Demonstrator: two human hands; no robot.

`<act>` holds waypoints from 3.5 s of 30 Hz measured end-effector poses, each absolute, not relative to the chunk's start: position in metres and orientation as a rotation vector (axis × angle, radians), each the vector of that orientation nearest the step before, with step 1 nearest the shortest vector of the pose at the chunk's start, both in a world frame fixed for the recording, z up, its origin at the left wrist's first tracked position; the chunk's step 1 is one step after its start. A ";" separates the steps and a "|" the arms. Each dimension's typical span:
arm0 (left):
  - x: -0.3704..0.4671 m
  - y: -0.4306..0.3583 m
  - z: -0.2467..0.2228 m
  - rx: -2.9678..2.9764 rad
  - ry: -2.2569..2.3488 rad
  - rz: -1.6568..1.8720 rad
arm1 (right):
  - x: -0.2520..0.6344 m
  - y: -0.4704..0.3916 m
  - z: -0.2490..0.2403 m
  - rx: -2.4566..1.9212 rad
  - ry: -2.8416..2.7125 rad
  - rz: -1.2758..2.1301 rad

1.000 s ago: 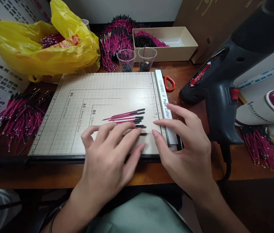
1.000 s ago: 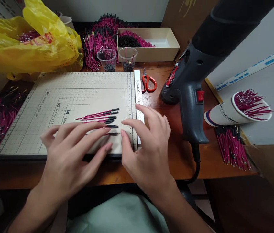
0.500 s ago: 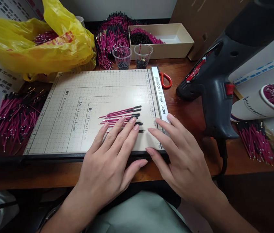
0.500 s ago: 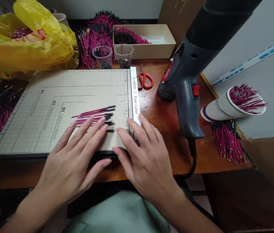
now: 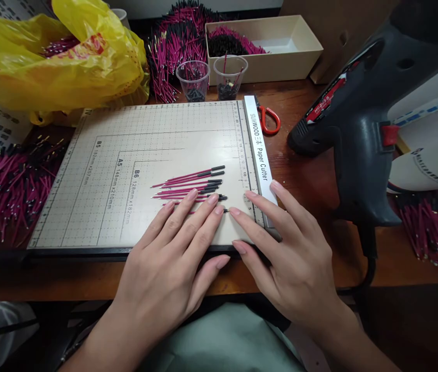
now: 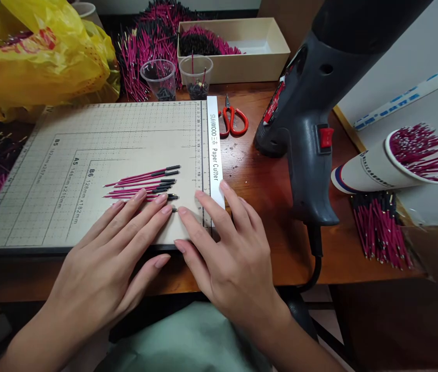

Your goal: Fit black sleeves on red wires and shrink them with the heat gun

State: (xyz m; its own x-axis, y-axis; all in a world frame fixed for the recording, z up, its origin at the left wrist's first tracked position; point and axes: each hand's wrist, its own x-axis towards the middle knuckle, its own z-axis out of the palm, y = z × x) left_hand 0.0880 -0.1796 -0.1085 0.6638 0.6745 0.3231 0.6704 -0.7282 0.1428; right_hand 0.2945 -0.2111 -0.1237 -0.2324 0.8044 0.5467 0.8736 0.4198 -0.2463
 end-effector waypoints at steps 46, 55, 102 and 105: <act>0.099 -0.151 -0.084 2.616 1.390 0.706 | 0.301 -0.213 -0.126 -1.391 -2.116 -0.117; 0.099 -0.153 -0.084 2.640 1.381 0.681 | 0.302 -0.213 -0.122 -1.403 -2.178 -0.124; 0.092 -0.152 -0.088 2.521 1.392 0.749 | 0.307 -0.214 -0.121 -1.373 -2.201 -0.035; 0.091 -0.152 -0.088 2.517 1.388 0.744 | 0.307 -0.214 -0.121 -1.366 -2.220 -0.040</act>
State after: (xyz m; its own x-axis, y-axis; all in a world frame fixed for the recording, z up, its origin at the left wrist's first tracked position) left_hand 0.0913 -0.1523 -0.0877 0.4415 0.8299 0.3412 0.7439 -0.5512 0.3780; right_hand 0.3073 -0.2141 -0.1211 -0.3493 0.8222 0.4493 0.8380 0.4887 -0.2427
